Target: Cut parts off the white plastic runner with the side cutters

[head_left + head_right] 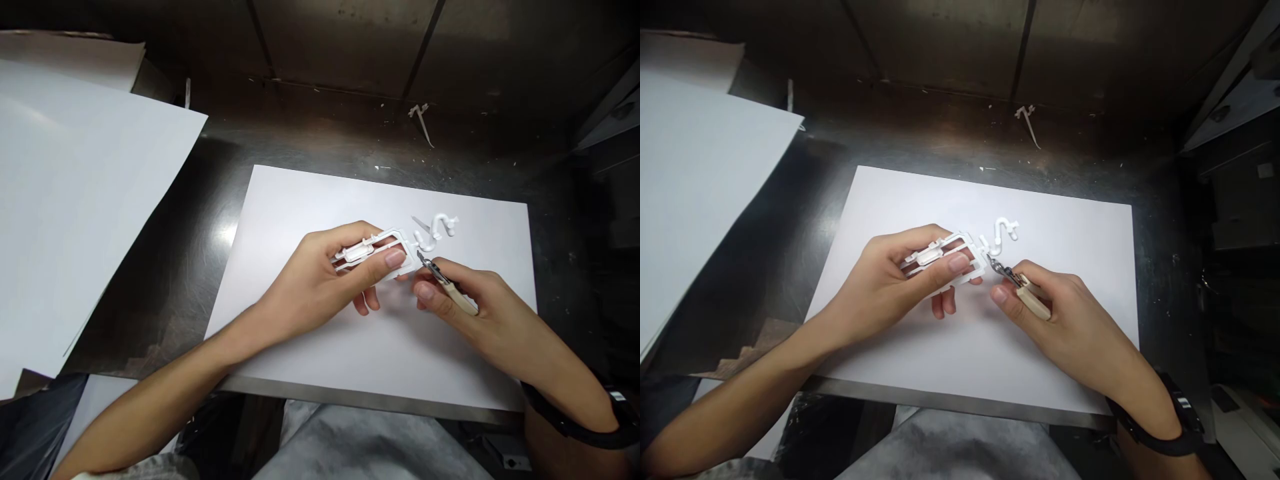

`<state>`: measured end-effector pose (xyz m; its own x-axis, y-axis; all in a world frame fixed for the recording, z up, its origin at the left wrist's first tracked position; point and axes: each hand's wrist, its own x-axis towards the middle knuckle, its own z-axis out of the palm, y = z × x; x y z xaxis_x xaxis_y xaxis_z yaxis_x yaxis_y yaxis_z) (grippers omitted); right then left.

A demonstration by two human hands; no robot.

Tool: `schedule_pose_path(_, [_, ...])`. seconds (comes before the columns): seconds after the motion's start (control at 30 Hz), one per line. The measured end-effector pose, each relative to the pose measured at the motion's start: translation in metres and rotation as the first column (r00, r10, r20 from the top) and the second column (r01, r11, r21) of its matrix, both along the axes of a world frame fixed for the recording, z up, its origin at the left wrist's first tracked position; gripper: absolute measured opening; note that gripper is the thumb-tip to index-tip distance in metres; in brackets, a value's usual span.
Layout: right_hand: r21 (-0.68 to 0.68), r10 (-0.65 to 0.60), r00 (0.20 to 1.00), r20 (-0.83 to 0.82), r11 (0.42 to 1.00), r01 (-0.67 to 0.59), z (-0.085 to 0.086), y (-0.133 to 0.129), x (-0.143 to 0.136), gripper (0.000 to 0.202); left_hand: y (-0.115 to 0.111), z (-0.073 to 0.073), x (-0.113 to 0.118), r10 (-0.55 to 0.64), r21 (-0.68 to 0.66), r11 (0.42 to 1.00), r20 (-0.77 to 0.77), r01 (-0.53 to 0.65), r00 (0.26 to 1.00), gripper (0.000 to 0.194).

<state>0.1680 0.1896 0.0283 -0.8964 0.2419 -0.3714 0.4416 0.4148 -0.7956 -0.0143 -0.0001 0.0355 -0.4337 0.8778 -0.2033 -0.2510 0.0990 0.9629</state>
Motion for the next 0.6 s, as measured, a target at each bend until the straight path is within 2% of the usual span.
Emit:
schedule_pose_path(0.27, [-0.033,0.036,0.999,0.009,0.999,-0.036,-0.0005,0.0013,0.0009,0.04,-0.0016,-0.0002,0.0006,-0.026,0.011,1.0,-0.039,0.027,0.999,0.021])
schedule_pose_path(0.6, [-0.085,0.05,0.997,0.05,0.995,-0.046,0.0015,0.0013,0.0002,0.045,-0.0028,0.0005,-0.0001,-0.081,0.0,0.997,-0.125,0.081,0.989,0.018])
